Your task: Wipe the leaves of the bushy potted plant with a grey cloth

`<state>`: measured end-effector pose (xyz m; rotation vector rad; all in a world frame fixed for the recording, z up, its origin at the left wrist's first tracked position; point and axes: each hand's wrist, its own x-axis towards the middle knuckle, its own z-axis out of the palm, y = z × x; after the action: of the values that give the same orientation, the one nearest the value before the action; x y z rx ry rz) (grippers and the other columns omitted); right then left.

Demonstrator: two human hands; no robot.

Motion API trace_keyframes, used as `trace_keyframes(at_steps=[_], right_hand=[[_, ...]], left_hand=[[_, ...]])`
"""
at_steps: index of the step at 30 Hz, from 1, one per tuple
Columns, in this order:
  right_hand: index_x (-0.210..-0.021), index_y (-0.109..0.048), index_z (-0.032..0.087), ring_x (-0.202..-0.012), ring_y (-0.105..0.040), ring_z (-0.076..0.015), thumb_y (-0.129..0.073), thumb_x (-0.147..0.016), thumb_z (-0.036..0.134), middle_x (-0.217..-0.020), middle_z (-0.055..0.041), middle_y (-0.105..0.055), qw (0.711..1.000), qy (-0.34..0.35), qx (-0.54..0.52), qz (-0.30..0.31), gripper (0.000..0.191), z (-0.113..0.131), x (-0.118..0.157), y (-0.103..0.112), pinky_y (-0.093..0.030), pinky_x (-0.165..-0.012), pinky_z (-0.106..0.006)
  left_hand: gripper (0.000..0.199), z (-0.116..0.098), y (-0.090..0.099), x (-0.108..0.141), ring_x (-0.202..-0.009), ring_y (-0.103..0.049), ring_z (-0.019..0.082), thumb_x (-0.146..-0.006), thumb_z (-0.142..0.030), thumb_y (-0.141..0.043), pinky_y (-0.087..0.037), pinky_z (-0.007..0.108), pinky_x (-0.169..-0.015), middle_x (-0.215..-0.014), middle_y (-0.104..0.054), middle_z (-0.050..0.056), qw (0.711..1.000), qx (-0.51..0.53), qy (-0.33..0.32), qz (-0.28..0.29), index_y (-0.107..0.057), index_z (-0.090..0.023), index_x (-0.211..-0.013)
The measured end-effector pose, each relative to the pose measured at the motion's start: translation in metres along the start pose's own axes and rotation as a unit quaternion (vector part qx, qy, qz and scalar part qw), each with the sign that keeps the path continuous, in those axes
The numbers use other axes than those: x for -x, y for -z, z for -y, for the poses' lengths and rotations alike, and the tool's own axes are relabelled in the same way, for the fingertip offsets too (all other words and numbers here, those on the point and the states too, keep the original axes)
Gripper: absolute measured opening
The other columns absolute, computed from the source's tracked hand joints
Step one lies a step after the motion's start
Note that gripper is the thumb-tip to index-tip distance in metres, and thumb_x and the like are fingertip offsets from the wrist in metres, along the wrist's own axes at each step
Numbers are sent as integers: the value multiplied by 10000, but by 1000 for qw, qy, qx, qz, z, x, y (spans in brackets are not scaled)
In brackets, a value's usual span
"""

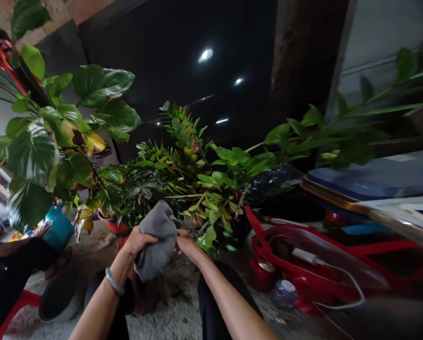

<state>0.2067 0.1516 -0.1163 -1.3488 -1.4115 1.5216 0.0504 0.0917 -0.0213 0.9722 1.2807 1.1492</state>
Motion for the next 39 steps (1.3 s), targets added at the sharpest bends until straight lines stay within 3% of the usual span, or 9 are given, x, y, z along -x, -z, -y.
trace_keyframes(at_steps=[3,10,13,18,23,27,30,35,39], right_hand=[[-569,-573,175,-356,-449,-81,-536,-742,177,-390,41,-509,1000,0,4,0,177,-2,0,4,-273,-358,-181],[-654,-611,165,-387,-482,-56,-535,-807,274,-493,29,-575,1000,1,11,12,203,2,3,0,-264,-361,-145],[-656,-605,165,-374,-466,-52,-540,-809,289,-478,38,-561,1000,-6,11,15,208,3,1,-1,-262,-359,-145],[-628,-589,172,-367,-463,-67,-529,-806,246,-453,47,-545,1000,-6,14,16,202,-1,-1,4,-259,-346,-163],[-651,-598,170,-379,-467,-58,-499,-828,218,-478,47,-558,999,-3,23,23,209,1,2,5,-266,-354,-150],[-664,-599,170,-391,-480,-59,-490,-853,257,-503,40,-569,1000,-1,27,15,235,7,5,-1,-269,-359,-152],[-634,-586,173,-376,-471,-65,-531,-837,271,-475,41,-556,999,-4,32,6,231,8,6,-5,-267,-361,-162],[-604,-575,177,-417,-511,-81,-565,-818,269,-474,40,-567,999,10,34,-3,234,3,4,3,-285,-376,-172],[-653,-603,169,-402,-483,-74,-508,-831,262,-496,37,-573,1000,8,28,5,222,2,6,8,-265,-363,-170]], left_hand=[[435,3,5,11,-803,-684,314,-423,-86,-819,-508,397,-796,-796,-760,84,1000,-10,8,14,-746,-134,-849],[583,-61,7,12,-957,-682,289,-451,-181,-854,-514,365,-868,-914,-762,82,985,83,-110,-103,-697,-137,-1010],[544,-42,7,11,-851,-702,267,-483,-169,-824,-541,362,-797,-874,-764,81,977,81,-91,-174,-695,-124,-1010],[553,17,29,44,-845,-709,301,-434,-89,-792,-544,392,-798,-859,-775,92,990,70,21,-121,-732,-125,-982],[508,-21,63,76,-808,-716,302,-427,-97,-803,-564,381,-773,-820,-775,82,983,99,-41,-152,-736,-127,-930],[284,-61,70,62,-679,-715,231,-532,-122,-743,-585,314,-689,-727,-758,46,940,190,-130,-250,-708,-146,-812],[197,-44,61,46,-625,-707,202,-599,-97,-705,-587,296,-666,-690,-748,48,939,191,-66,-278,-696,-143,-791],[340,16,54,59,-708,-733,286,-558,-47,-720,-601,363,-640,-707,-757,69,965,139,70,-210,-713,-137,-886],[314,-3,65,84,-745,-734,319,-529,-103,-738,-610,390,-685,-722,-759,93,963,185,28,-192,-714,-114,-842]])
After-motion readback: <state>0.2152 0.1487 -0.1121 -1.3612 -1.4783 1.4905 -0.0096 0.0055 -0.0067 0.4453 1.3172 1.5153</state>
